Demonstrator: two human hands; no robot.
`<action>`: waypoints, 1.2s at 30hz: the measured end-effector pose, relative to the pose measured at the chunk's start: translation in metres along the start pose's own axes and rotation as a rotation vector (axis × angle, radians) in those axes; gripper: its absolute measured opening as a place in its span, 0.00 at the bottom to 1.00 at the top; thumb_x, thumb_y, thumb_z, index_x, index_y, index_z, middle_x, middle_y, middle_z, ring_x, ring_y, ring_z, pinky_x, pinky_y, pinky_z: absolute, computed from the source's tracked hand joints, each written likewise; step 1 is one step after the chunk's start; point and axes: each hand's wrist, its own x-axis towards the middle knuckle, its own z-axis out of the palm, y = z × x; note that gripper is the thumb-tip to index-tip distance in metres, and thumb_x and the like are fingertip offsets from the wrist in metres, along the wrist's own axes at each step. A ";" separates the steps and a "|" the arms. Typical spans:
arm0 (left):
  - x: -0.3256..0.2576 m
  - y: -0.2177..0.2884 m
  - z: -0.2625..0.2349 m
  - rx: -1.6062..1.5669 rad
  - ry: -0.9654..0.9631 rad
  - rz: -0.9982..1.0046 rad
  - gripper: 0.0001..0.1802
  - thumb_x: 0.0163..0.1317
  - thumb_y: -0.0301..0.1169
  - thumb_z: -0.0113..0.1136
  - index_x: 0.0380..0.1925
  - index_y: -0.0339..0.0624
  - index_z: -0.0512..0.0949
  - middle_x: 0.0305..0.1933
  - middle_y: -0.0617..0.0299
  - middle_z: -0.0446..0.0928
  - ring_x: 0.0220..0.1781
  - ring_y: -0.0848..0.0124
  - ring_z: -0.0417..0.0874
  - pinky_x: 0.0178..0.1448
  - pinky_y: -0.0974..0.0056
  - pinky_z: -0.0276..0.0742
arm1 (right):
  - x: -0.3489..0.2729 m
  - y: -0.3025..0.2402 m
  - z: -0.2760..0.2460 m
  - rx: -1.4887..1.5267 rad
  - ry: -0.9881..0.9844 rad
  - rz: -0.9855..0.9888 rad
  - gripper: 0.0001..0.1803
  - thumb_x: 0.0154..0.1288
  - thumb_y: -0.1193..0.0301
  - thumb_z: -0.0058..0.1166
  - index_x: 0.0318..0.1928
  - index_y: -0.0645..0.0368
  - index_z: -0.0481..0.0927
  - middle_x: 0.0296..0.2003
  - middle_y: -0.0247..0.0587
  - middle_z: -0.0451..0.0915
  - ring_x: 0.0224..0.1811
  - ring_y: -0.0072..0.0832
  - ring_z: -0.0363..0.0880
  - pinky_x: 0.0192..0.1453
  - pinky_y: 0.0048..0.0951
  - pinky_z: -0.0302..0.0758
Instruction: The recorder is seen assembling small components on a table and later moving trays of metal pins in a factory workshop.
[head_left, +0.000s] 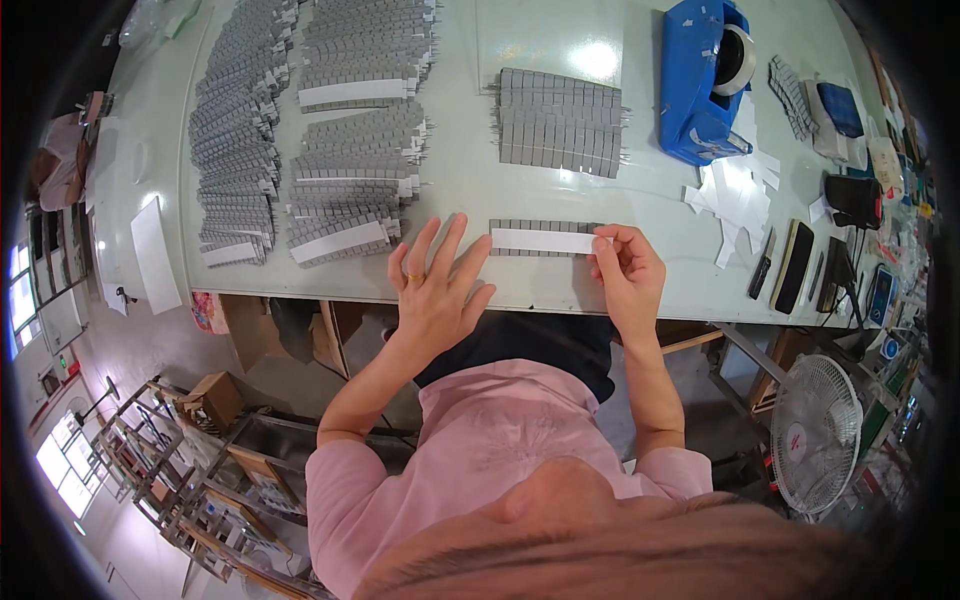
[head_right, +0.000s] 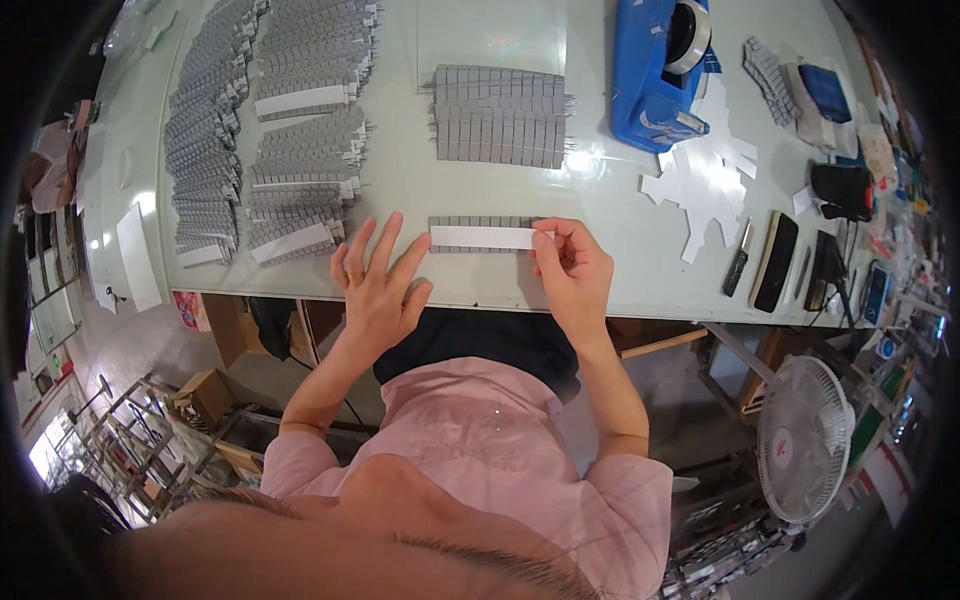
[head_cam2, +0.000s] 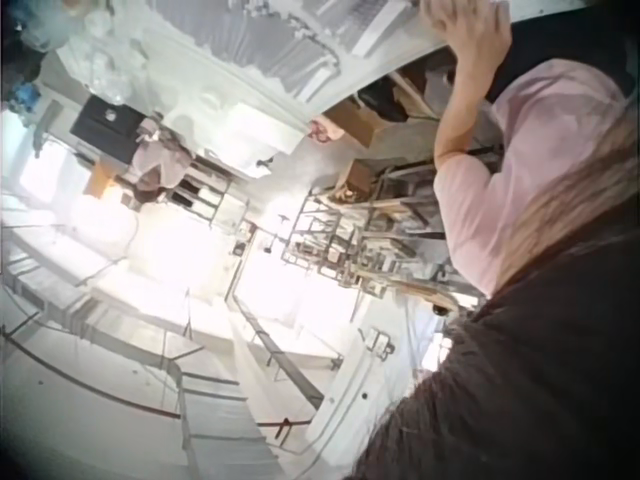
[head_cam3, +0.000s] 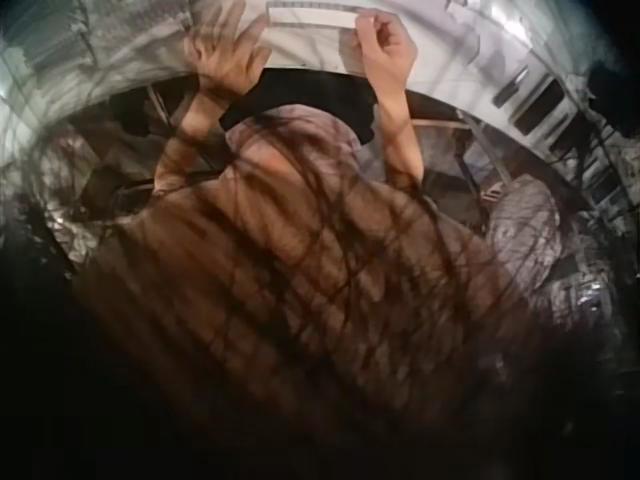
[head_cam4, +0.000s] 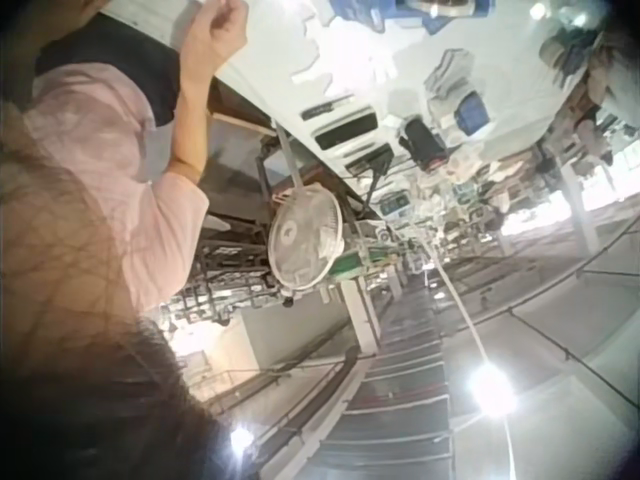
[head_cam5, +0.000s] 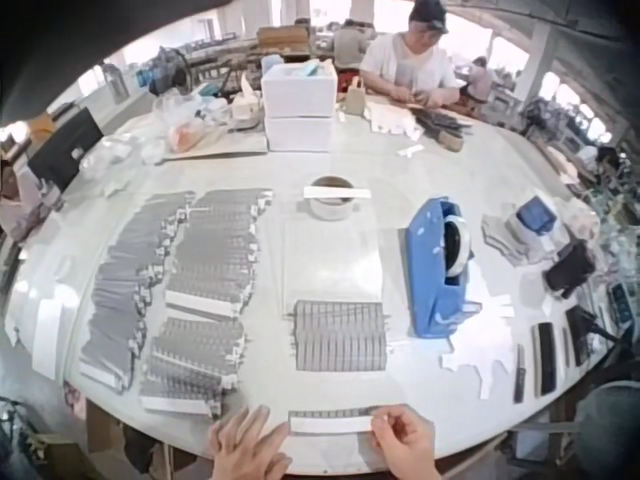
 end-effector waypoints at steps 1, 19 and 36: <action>0.000 0.000 0.000 0.002 0.005 0.006 0.26 0.56 0.40 0.61 0.58 0.54 0.78 0.72 0.56 0.63 0.73 0.56 0.57 0.70 0.46 0.45 | 0.000 0.000 0.000 -0.001 0.001 0.001 0.07 0.69 0.74 0.56 0.42 0.64 0.80 0.24 0.28 0.76 0.25 0.11 0.71 0.31 0.15 0.67; 0.001 0.007 0.002 0.193 0.015 0.030 0.26 0.60 0.44 0.61 0.59 0.57 0.77 0.72 0.60 0.64 0.74 0.58 0.57 0.71 0.48 0.45 | 0.001 0.004 -0.009 -0.176 0.022 -0.096 0.10 0.66 0.77 0.57 0.48 0.64 0.80 0.31 0.26 0.76 0.30 0.11 0.72 0.36 0.14 0.70; -0.004 0.009 0.003 0.177 -0.005 -0.001 0.24 0.63 0.42 0.57 0.60 0.58 0.77 0.72 0.57 0.65 0.73 0.55 0.58 0.72 0.48 0.45 | -0.004 0.015 -0.030 -0.280 0.122 -0.161 0.07 0.61 0.80 0.60 0.40 0.63 0.80 0.32 0.32 0.80 0.29 0.17 0.75 0.34 0.18 0.72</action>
